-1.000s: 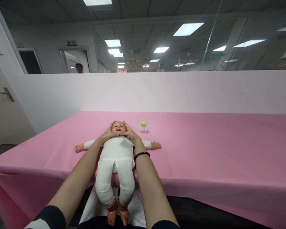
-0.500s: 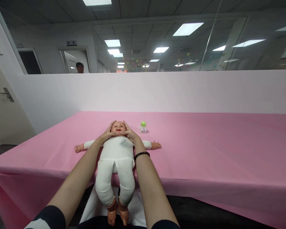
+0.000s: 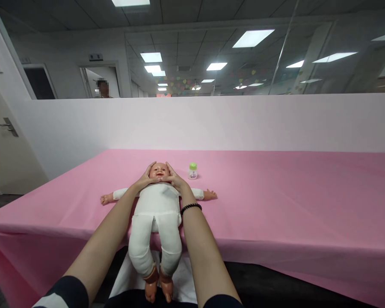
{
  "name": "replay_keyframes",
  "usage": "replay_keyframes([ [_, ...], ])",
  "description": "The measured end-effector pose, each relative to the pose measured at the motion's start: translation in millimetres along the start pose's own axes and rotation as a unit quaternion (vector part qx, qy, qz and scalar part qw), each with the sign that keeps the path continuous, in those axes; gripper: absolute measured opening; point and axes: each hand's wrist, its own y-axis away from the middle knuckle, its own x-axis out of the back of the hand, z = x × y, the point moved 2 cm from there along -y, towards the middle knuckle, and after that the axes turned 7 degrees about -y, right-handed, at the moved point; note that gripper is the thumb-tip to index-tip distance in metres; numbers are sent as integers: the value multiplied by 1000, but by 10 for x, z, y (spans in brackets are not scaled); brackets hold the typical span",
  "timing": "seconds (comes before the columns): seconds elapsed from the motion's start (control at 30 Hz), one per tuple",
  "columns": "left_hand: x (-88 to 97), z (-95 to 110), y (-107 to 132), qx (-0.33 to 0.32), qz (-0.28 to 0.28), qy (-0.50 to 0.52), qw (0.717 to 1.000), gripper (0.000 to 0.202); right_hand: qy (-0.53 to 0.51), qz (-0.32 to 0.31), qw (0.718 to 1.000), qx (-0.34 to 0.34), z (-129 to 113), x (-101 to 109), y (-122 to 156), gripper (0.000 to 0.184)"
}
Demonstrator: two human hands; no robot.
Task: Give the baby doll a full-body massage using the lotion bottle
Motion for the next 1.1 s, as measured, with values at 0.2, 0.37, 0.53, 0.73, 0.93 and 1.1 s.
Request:
replay_keyframes([
  [0.2,4,23,32,2,-7,-8,1000,111,11,12,1000,-3,-31,-37,45,119],
  [0.37,31,-43,-3,-12,-29,-4,999,115,11,8,1000,-4,-48,-60,33,121],
  [0.53,69,-81,-38,-8,-26,-10,1000,109,-6,5,1000,-5,-65,-93,41,117],
  [0.73,77,-83,-52,-13,-32,0,999,102,-10,-1,1000,-14,-101,-126,63,116],
  [0.93,61,-69,-32,-26,-16,-22,999,101,16,17,1000,-19,-116,-157,121,122],
  [1.1,48,-13,-6,-9,1,-43,999,105,20,23,999,-27,-115,-176,164,124],
])
